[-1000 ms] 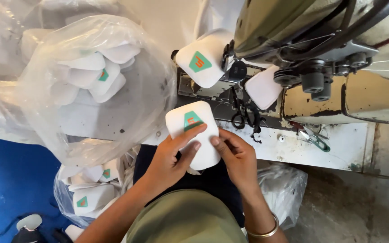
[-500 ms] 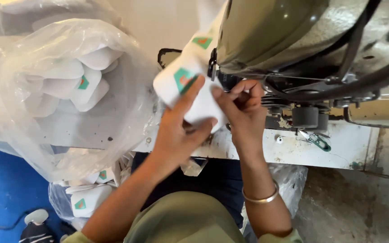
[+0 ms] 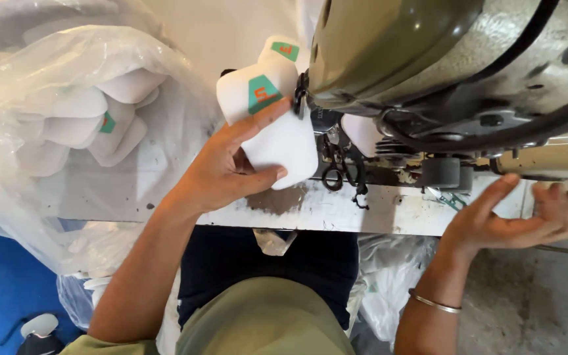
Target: Stitch logos onto white shoe tongues using an industrial sewing machine.
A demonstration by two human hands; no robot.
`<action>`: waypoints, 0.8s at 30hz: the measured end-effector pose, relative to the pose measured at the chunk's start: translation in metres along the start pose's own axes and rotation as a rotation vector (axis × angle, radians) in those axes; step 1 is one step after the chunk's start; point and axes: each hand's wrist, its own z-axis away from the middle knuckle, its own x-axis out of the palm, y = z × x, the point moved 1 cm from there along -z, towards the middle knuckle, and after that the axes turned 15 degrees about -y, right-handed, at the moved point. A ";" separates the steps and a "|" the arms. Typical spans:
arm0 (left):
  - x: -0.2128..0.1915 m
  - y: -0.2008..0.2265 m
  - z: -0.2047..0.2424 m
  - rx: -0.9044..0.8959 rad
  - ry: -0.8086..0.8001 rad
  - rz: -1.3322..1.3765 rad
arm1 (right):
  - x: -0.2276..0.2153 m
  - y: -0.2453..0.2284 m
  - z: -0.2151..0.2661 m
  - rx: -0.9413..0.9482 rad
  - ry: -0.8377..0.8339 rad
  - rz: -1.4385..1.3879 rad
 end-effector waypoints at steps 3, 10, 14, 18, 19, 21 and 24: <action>-0.007 -0.002 0.005 0.002 -0.009 -0.049 | 0.004 -0.013 -0.009 0.063 0.064 -0.128; -0.047 0.012 -0.016 0.009 -0.157 -0.047 | 0.021 -0.227 -0.023 0.766 -0.805 -1.616; -0.062 0.031 -0.030 -0.037 -0.215 -0.052 | 0.029 -0.272 -0.025 0.919 -0.593 -1.850; -0.076 0.036 -0.044 -0.116 -0.263 -0.077 | 0.025 -0.278 -0.045 0.965 -0.470 -1.863; -0.078 0.035 -0.047 -0.111 -0.269 -0.082 | 0.025 -0.278 -0.047 0.965 -0.487 -1.847; -0.079 0.034 -0.047 -0.097 -0.254 -0.086 | 0.026 -0.278 -0.048 0.988 -0.496 -1.832; -0.069 0.032 -0.039 -0.064 -0.168 -0.124 | 0.025 -0.277 -0.051 0.986 -0.511 -1.789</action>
